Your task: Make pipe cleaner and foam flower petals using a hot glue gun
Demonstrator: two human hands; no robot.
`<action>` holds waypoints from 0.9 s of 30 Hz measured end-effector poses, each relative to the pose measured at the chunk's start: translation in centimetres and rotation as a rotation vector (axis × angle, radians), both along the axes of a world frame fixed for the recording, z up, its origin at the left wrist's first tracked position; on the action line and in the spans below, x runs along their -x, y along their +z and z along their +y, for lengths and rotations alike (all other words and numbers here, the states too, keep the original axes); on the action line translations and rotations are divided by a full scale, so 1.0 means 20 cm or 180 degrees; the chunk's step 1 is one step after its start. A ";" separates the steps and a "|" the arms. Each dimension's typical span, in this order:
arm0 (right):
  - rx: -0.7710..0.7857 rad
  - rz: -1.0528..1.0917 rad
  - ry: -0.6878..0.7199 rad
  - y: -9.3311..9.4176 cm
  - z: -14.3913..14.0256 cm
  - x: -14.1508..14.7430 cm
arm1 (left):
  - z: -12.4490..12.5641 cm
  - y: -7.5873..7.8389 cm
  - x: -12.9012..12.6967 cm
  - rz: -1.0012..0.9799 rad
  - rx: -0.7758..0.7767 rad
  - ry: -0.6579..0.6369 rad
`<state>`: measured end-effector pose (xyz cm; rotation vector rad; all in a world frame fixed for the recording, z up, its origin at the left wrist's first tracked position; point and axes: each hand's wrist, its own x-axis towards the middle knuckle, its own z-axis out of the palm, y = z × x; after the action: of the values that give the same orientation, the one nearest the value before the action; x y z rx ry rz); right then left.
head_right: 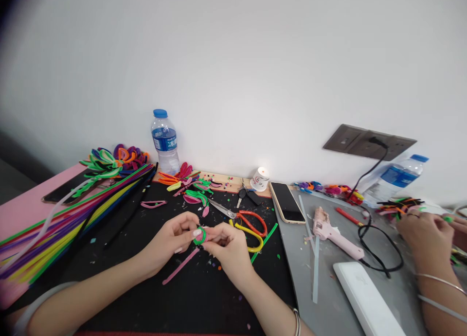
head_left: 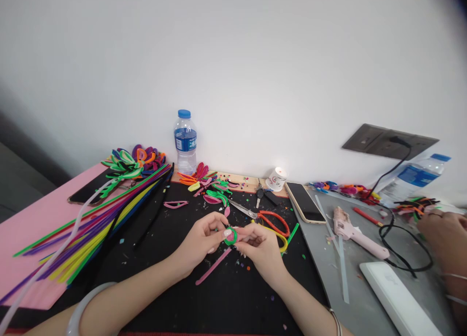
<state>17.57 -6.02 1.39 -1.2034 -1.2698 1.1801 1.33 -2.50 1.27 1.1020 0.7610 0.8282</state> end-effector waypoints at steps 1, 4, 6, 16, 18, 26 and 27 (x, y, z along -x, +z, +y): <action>-0.0013 -0.0003 -0.0013 0.00 0.00 0.00 | 0.00 0.00 0.00 -0.0022 0.0017 -0.0008; -0.0076 -0.0031 -0.0041 0.00 -0.01 0.00 | -0.01 0.01 -0.01 -0.0088 0.0048 -0.0011; -0.0174 -0.0118 -0.0053 -0.01 -0.01 0.00 | -0.01 0.01 -0.01 -0.0117 0.0064 -0.0018; -0.0165 -0.0030 0.0013 -0.01 -0.01 0.00 | -0.01 0.01 0.00 -0.0207 0.0145 -0.0082; -0.0165 0.0081 0.0022 -0.01 0.00 -0.01 | -0.01 0.01 0.00 -0.0287 0.0250 -0.0160; -0.0227 0.0042 0.0058 -0.03 -0.02 -0.01 | -0.02 0.02 -0.01 -0.0332 0.0360 -0.0227; -0.0264 -0.0012 0.0041 -0.02 -0.02 -0.01 | -0.02 0.02 -0.01 -0.0317 0.0336 -0.0216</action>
<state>17.68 -6.43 0.96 -1.1388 -1.3183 1.1238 1.58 -2.87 1.72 0.9802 0.6731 0.7712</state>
